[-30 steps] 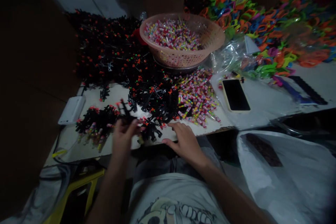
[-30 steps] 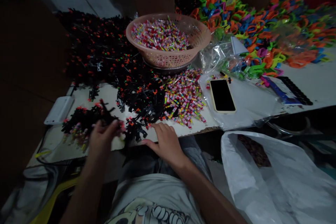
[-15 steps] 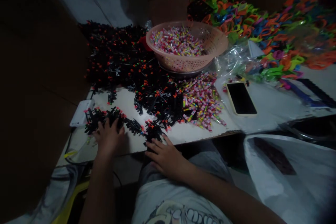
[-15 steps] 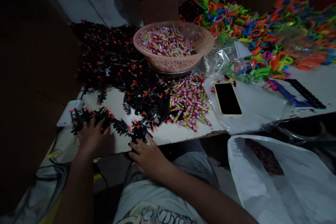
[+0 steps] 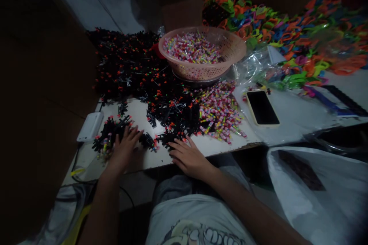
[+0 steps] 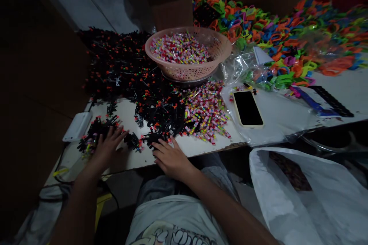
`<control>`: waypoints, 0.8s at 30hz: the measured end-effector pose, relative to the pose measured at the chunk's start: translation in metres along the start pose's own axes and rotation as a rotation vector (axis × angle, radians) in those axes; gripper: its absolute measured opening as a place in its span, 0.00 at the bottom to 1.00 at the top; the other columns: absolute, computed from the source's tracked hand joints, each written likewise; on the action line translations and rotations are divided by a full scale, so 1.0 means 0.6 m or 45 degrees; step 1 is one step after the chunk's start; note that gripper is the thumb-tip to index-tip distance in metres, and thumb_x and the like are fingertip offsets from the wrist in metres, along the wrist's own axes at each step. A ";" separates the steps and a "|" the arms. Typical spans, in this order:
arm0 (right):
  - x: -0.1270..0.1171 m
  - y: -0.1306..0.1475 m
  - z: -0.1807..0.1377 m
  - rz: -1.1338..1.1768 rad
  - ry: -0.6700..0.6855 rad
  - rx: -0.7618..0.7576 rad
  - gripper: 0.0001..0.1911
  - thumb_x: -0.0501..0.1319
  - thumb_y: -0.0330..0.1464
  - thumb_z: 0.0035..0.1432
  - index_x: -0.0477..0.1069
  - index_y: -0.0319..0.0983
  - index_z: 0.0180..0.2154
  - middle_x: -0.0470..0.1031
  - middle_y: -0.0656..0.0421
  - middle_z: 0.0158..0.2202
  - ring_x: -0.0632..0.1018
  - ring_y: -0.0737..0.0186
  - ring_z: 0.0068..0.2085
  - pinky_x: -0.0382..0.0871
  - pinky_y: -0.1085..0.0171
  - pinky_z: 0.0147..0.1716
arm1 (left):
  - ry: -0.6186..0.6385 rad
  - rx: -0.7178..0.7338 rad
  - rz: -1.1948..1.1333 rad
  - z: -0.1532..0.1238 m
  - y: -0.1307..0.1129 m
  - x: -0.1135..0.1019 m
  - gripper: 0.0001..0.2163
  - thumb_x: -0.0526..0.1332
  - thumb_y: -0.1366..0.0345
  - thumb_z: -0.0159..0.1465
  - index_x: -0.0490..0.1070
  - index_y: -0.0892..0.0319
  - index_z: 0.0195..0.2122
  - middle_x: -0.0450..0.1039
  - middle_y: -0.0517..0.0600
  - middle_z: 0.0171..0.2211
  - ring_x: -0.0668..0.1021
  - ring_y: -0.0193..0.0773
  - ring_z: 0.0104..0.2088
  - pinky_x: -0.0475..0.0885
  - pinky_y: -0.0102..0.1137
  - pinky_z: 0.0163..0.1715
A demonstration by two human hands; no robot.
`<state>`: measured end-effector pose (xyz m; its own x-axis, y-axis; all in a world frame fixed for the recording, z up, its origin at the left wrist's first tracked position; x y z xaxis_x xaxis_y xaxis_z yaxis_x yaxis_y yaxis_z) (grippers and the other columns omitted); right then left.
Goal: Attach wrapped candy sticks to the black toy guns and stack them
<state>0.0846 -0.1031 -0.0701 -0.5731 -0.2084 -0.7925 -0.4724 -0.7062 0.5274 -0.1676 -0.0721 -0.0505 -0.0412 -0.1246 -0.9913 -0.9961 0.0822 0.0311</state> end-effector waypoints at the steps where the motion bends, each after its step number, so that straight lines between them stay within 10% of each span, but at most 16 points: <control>1: -0.007 -0.001 -0.002 0.030 -0.006 0.000 0.13 0.53 0.33 0.64 0.68 0.41 0.49 0.66 0.56 0.59 0.62 0.56 0.61 0.45 0.46 0.61 | 0.015 0.087 -0.047 0.006 -0.013 0.002 0.29 0.48 0.77 0.59 0.58 0.53 0.62 0.53 0.53 0.65 0.48 0.51 0.66 0.41 0.59 0.60; 5: -0.049 -0.032 -0.029 0.007 -0.153 0.218 0.12 0.53 0.32 0.63 0.69 0.41 0.48 0.71 0.53 0.49 0.70 0.57 0.51 0.59 0.55 0.51 | 0.010 0.252 -0.314 0.026 -0.035 0.011 0.23 0.51 0.72 0.59 0.66 0.58 0.56 0.67 0.58 0.56 0.67 0.46 0.57 0.54 0.47 0.60; 12: -0.103 -0.108 -0.100 -0.477 -0.297 0.749 0.13 0.56 0.33 0.61 0.70 0.40 0.47 0.71 0.53 0.43 0.68 0.52 0.45 0.55 0.57 0.42 | -0.071 0.230 -0.772 0.017 -0.060 0.017 0.17 0.57 0.63 0.57 0.70 0.58 0.48 0.72 0.57 0.45 0.74 0.45 0.46 0.68 0.40 0.49; 20: -0.108 -0.117 -0.098 -0.682 -0.311 0.863 0.09 0.58 0.34 0.60 0.71 0.38 0.41 0.72 0.52 0.40 0.68 0.52 0.42 0.52 0.58 0.39 | -0.295 -0.413 -1.695 -0.013 -0.096 0.005 0.26 0.72 0.58 0.41 0.61 0.56 0.37 0.75 0.48 0.31 0.79 0.42 0.34 0.75 0.36 0.34; 24: -0.102 -0.115 -0.090 -0.620 -0.292 0.822 0.06 0.58 0.33 0.60 0.71 0.38 0.39 0.72 0.52 0.40 0.68 0.52 0.43 0.53 0.58 0.38 | -0.050 -0.635 -2.197 -0.030 -0.154 0.009 0.28 0.74 0.58 0.37 0.63 0.58 0.36 0.76 0.46 0.25 0.79 0.37 0.27 0.74 0.29 0.28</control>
<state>0.1885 -0.0783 -0.0744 -0.2951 0.2113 -0.9318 -0.9526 -0.1411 0.2697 -0.0771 -0.0980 -0.0566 0.9574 0.2834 0.0553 0.1646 -0.3782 -0.9110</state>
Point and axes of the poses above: each hand's wrist, its own z-axis towards the middle knuckle, its own x-axis out of the palm, y = z × x, the point moved 4 cm from there along z, towards the middle knuckle
